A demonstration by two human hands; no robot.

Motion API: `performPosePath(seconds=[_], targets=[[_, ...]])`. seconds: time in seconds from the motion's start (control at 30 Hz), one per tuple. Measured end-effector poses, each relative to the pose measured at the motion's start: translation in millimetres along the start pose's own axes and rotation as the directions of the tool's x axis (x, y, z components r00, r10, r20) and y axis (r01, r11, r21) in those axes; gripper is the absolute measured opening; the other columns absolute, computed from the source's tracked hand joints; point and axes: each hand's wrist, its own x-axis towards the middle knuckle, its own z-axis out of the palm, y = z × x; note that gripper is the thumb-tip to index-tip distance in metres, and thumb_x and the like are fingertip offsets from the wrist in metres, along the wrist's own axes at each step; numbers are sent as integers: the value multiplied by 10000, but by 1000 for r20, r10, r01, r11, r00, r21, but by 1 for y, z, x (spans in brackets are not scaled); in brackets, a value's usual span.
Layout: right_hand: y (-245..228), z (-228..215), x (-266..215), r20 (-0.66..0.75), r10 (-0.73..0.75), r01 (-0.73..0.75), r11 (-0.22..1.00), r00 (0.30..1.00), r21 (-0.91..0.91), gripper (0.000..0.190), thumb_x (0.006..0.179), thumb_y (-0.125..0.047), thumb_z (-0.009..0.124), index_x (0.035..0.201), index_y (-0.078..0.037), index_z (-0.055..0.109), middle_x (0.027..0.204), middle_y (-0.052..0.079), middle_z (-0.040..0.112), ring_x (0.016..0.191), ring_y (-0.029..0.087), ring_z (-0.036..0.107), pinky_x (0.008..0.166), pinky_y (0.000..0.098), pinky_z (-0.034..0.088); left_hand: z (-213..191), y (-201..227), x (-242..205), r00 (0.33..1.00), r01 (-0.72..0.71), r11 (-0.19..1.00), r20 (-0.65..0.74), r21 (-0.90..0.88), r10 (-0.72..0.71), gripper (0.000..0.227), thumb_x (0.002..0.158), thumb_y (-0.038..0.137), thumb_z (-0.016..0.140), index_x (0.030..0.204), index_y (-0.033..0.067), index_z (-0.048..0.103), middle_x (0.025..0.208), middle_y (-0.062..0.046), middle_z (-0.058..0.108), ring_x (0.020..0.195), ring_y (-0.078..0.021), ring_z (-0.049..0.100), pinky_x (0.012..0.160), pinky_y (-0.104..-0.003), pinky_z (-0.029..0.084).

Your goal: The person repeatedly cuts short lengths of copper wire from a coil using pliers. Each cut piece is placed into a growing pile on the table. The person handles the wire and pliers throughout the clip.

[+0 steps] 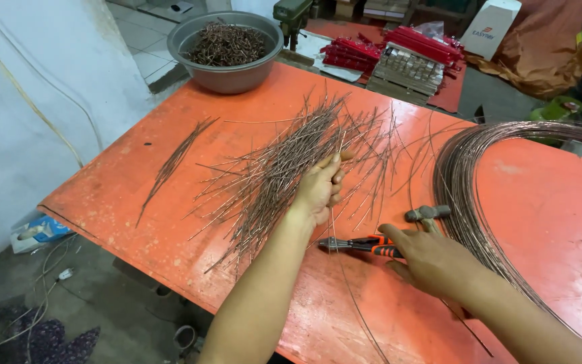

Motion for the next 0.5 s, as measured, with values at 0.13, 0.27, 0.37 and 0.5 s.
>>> performPosePath(seconds=[0.13, 0.27, 0.37, 0.5], targets=[[-10, -26, 10, 53, -10, 11, 1000, 999, -25, 520, 903, -350, 649, 1392, -294, 482, 1103, 72, 662, 993, 354, 711, 810, 453, 613, -5, -9, 7, 998, -65, 998, 19, 3, 65, 298, 1082, 329, 480, 1267, 181, 661, 689, 68, 334, 445, 13, 248, 358, -128, 224], [-6, -29, 18, 118, -62, 68, 996, 991, -49, 514, 949, -385, 579, 1448, -287, 498, 1365, 48, 529, 1278, 304, 546, 960, 455, 545, -9, -6, 9, 998, -63, 998, 9, -1, 63, 296, 1081, 339, 474, 1259, 191, 657, 673, 77, 333, 446, 24, 254, 361, -114, 239], [8, -26, 25, 159, -142, 146, 989, 977, -15, 522, 985, -375, 537, 1476, -218, 456, 1508, 78, 465, 1386, 314, 460, 1031, 494, 490, -14, -2, 10, 998, -69, 998, 3, -4, 69, 295, 1078, 343, 479, 1260, 196, 659, 666, 76, 335, 439, 22, 256, 356, -115, 239], [18, -41, 21, 202, -159, 107, 964, 966, 243, 570, 986, -295, 541, 1515, -141, 395, 1483, 175, 530, 1375, 404, 489, 1081, 564, 458, -24, 7, 11, 998, -65, 997, 15, 34, 64, 287, 1080, 328, 481, 1257, 206, 670, 649, 94, 369, 437, 32, 280, 357, -110, 278]])
